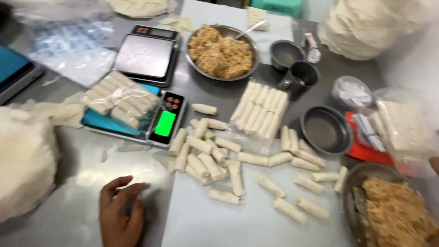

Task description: Workers are weighing batches of spring rolls on digital scales and then packaging them into clear plastic bags.

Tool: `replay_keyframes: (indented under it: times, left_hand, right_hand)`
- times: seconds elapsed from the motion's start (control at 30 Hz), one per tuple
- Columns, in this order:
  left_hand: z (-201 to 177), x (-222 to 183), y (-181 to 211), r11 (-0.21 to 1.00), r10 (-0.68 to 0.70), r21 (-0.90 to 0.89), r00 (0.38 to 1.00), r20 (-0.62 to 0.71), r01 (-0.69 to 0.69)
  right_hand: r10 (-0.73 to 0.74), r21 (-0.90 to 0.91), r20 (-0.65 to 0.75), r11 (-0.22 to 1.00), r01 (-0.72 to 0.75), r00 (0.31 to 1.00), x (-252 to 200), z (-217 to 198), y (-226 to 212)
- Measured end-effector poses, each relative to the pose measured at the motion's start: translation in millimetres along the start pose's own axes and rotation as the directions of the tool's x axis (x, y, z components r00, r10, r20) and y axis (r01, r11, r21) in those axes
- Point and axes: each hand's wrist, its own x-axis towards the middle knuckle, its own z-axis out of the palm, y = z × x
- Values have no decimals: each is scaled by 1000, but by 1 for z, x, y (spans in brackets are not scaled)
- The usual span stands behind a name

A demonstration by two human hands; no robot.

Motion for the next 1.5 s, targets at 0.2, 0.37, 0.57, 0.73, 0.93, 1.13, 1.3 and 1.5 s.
replay_keyframes:
  times: [0.2, 0.37, 0.57, 0.73, 0.93, 1.13, 1.3, 1.5]
  left_hand:
    - [8, 7, 8, 996, -60, -70, 997, 48, 63]
    - [0, 6, 13, 998, 6, -63, 999, 54, -3]
    - [-20, 1, -2, 992, -49, -113, 999, 21, 51]
    - [-30, 0, -13, 983, -94, -158, 996, 3, 94]
    - [-28, 4, -14, 973, -106, -204, 994, 12, 106]
    - [-23, 12, -10, 919, -192, -331, 977, 91, 212]
    - [-15, 22, -12, 892, -241, -360, 961, 137, 275]
    - [25, 16, 7, -103, -374, -804, 726, 577, 586]
  right_hand:
    - [-449, -248, 158, 844, 475, 880, 9, 220, -317]
    - [-720, 21, 481, 580, 815, 500, 13, 405, -398]
    - [-509, 466, 301, 816, 341, 806, 15, 513, -448]
    - [-628, 226, 165, 774, 591, 760, 15, 520, -462]
    - [-743, 39, 163, 662, 748, 649, 12, 520, -473]
    - [-227, 246, 394, 960, 136, 890, 19, 509, -483]
    - [-367, 244, 294, 922, 302, 882, 13, 492, -455]
    - [-187, 211, 504, 973, 90, 843, -62, 409, -448]
